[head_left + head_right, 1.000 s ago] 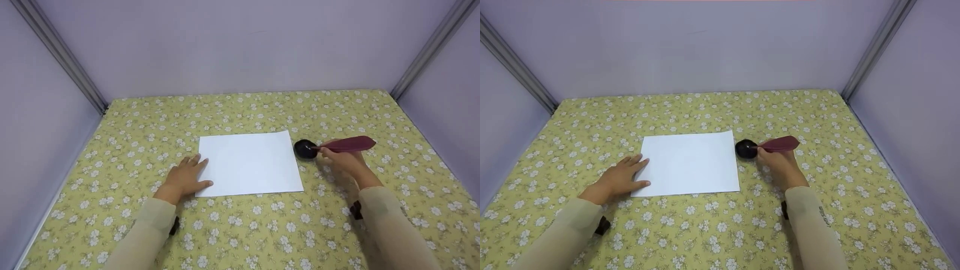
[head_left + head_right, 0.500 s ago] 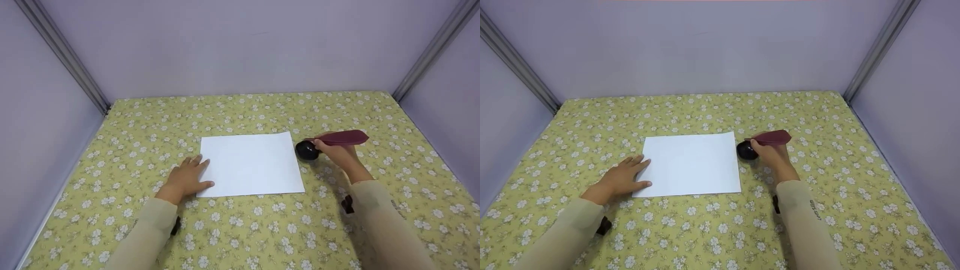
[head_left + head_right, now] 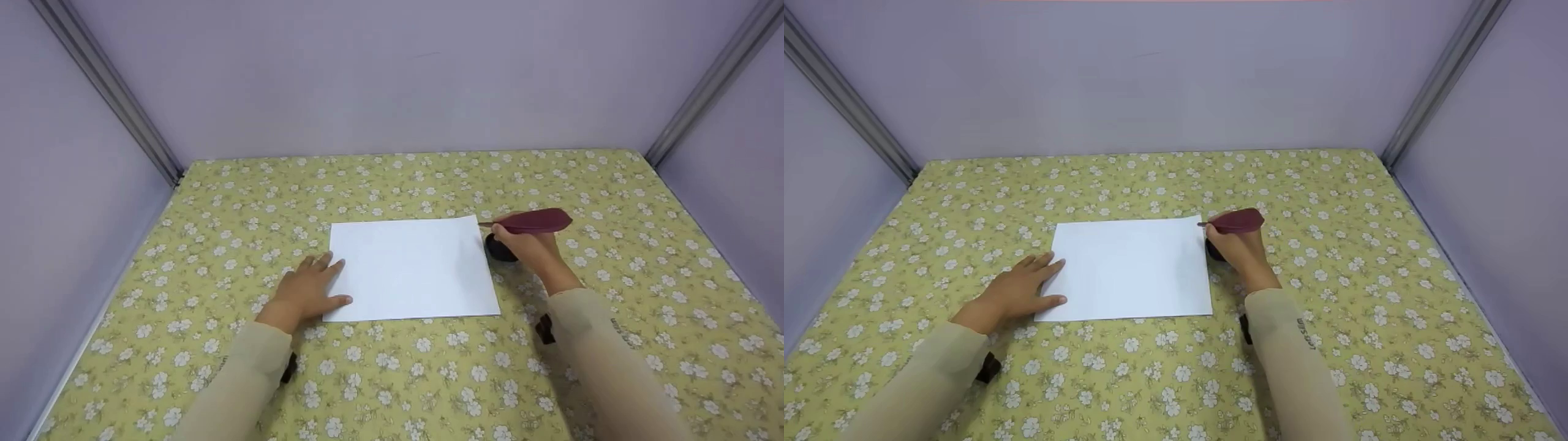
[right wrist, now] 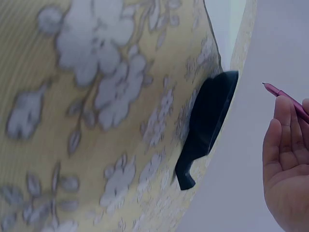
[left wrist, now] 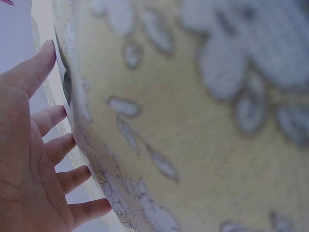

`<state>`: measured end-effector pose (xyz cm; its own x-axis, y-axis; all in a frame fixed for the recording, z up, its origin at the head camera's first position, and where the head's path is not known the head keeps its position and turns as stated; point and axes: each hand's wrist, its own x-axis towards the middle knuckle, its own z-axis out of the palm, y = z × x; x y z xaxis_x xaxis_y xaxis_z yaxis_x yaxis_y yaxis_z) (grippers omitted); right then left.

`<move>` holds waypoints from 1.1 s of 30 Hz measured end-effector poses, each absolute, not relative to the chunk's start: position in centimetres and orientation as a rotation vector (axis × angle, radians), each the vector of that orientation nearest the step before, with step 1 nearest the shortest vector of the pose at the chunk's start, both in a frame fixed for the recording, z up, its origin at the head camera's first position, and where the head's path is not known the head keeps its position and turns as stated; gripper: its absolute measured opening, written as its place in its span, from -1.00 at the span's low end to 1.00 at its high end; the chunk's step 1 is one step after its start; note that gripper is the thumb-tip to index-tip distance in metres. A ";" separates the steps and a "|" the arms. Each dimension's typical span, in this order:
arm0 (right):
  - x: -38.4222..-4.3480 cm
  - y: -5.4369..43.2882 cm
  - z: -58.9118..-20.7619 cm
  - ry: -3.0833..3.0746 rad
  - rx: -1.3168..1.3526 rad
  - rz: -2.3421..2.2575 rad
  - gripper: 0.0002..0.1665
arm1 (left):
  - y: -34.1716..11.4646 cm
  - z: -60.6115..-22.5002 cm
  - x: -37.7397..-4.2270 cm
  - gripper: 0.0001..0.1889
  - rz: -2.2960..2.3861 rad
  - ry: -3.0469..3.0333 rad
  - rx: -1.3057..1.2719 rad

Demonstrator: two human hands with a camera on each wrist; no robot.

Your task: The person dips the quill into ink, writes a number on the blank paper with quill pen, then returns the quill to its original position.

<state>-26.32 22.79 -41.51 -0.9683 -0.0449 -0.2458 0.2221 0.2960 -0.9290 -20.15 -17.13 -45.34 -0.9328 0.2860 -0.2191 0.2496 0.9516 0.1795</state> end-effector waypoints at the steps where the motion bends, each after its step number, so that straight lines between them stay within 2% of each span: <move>1: -26.3 22.5 -41.7 2.358 0.176 -1.730 -0.42 | -17.1 -45.3 -20.1 -0.16 0.214 2.863 0.403; 12: -26.3 19.9 -42.8 2.611 0.123 -1.569 -0.65 | -17.1 -45.1 -20.0 -0.17 0.253 2.840 0.391; 25: -26.3 18.6 -43.7 2.638 -0.034 -1.558 -0.69 | -17.0 -45.1 -19.9 -0.17 0.239 2.848 0.383; 33: -26.3 18.2 -44.0 2.683 -0.041 -1.521 -0.68 | -17.1 -45.4 -20.0 -0.17 0.248 2.856 0.386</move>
<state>-26.31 18.24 -44.04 -0.9980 -0.0511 -0.0361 0.0047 0.5135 -0.8580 -20.02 -17.13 -45.36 -0.9341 0.2804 -0.2210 0.2380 0.9505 0.1997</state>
